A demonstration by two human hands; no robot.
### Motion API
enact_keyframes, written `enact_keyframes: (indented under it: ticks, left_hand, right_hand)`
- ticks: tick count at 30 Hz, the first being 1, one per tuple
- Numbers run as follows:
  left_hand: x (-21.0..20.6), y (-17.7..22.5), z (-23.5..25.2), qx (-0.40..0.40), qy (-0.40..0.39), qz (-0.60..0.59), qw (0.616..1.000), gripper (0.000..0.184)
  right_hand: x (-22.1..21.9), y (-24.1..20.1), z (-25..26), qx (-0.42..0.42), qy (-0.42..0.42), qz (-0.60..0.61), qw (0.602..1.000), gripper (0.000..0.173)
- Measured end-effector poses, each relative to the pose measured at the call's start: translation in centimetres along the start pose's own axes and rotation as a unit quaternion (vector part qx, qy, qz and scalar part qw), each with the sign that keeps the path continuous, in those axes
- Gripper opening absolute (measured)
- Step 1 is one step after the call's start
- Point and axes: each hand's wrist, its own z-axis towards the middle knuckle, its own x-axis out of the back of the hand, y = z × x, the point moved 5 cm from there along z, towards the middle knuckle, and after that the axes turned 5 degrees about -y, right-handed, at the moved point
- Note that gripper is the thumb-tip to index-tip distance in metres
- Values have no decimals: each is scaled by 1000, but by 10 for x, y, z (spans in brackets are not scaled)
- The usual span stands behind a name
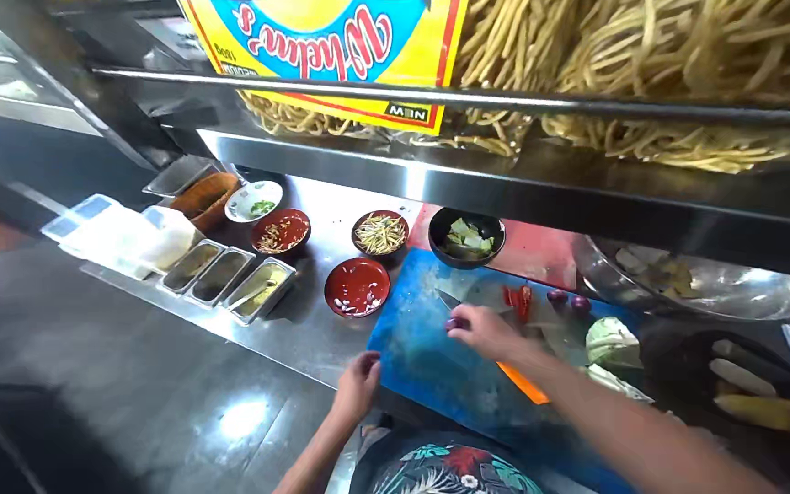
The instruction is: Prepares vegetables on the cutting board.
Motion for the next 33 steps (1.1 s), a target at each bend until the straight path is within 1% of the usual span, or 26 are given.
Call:
enact_keyframes:
  ticks: [1, 2, 3, 4, 6, 7, 9, 11, 13, 15, 16, 17, 18, 19, 20, 22, 24, 27, 29, 33]
  left_hand:
    - [-11, 15, 14, -31, -28, 40, 998, 37]
    - [-22, 26, 26, -62, -50, 72, 994, 39]
    - [-32, 33, 36, -89, -62, 91, 990, 40]
    - [-39, 38, 44, -108, -70, 96, 987, 40]
    - [-48, 46, 56, -126, -95, 97, 983, 43]
    - [-51, 49, 60, -135, -110, 101, 980, 46]
    - [-55, 56, 64, -153, -142, 130, 969, 51]
    - [-62, 64, 67, -189, -171, 170, 952, 57]
    - [-71, 71, 76, -239, -197, 206, 928, 52]
    - [-78, 76, 84, -266, -224, 224, 910, 40]
    - [-79, 79, 87, -262, -238, 213, 911, 38]
    - [-78, 81, 90, -244, -252, 182, 919, 40]
    - [-76, 83, 92, -214, -267, 139, 929, 45]
    - [-73, 84, 93, -179, -280, 95, 938, 47]
    - [-70, 84, 94, -145, -294, 64, 942, 45]
    - [-61, 82, 97, -108, -303, 63, 945, 39]
    - [-53, 77, 103, -117, -273, 109, 949, 40]
    - [-41, 72, 113, -161, -212, 137, 954, 36]
    - [-39, 71, 118, -175, -225, 125, 950, 31]
    - [-39, 69, 112, -205, -213, 118, 948, 26]
  right_hand:
    - [-26, -10, 2, 35, -6, 0, 999, 40]
    - [-45, -16, 4, 44, -3, -6, 999, 40]
    - [-58, -17, 3, 37, 10, -11, 999, 41]
    - [-63, -17, 0, 26, 30, -12, 999, 44]
    - [-50, -15, -16, 7, 79, -11, 997, 55]
    - [-38, -9, -28, -19, 99, -12, 995, 56]
    - [-20, 12, -55, -115, 122, -22, 986, 49]
    - [-19, 40, -78, -222, 107, -25, 969, 47]
    - [-28, 55, -89, -278, 75, -30, 957, 49]
    - [-37, 57, -91, -291, 57, -42, 954, 50]
    - [-39, 52, -91, -295, 50, -46, 953, 52]
    - [-39, 45, -92, -304, 38, -46, 951, 57]
    - [-38, 36, -93, -314, 22, -42, 948, 62]
    - [-39, 26, -96, -323, 8, -28, 946, 62]
    - [-40, 15, -100, -331, -1, -5, 943, 58]
    - [-47, -4, -111, -347, -4, 36, 937, 46]
    - [-61, -9, -122, -359, -6, 59, 932, 46]
    - [-90, -2, -131, -356, 2, 88, 930, 57]
    - [-103, 1, -131, -358, 8, 99, 928, 59]
    - [-109, -1, -123, -364, 6, 102, 926, 52]
